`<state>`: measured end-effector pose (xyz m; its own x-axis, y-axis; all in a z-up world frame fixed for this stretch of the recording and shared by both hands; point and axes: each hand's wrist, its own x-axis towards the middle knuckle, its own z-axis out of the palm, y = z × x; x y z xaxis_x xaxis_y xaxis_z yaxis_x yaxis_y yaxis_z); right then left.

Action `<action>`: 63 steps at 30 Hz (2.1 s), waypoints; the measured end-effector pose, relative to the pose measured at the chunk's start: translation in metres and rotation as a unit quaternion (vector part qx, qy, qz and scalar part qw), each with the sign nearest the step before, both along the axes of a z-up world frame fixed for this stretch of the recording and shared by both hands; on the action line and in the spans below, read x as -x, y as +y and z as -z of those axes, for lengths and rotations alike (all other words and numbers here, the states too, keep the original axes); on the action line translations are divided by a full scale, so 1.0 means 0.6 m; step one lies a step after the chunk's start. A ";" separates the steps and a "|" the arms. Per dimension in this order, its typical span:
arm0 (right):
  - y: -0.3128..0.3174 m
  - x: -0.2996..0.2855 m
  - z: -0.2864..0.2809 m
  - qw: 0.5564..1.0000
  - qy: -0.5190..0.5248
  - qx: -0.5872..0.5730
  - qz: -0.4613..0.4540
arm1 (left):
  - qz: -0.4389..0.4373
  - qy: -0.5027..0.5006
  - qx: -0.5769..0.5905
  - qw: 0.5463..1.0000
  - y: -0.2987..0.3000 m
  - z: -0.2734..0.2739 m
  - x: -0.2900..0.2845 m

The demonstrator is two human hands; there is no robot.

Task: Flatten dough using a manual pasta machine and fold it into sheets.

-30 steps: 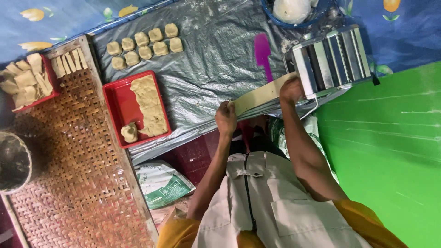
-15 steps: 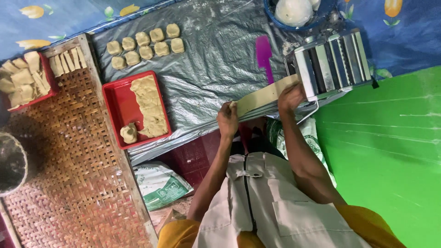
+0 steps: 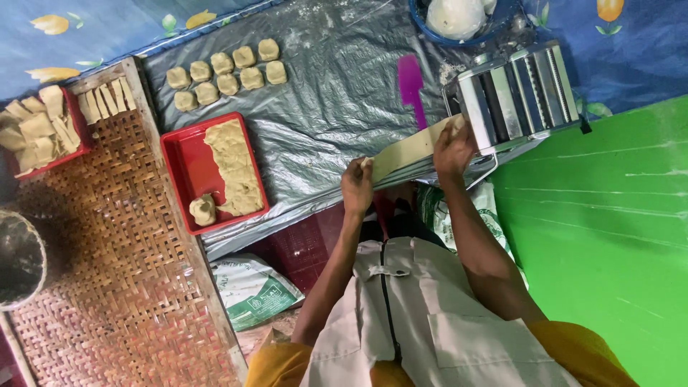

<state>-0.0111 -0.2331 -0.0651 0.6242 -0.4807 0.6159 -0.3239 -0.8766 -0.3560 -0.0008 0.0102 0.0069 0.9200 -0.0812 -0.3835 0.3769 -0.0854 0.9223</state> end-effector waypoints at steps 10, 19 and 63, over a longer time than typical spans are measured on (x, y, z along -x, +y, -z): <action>-0.028 0.016 0.065 0.999 0.033 -0.023 0.031 | 0.001 0.016 0.010 1.000 0.012 0.012 0.002; 0.008 0.007 0.004 0.999 -0.018 -0.019 0.043 | -0.002 0.023 0.015 1.000 0.015 0.000 -0.005; 0.017 -0.390 -0.020 0.739 0.095 -0.638 -0.194 | -0.129 0.005 -0.199 0.972 0.202 0.143 -0.350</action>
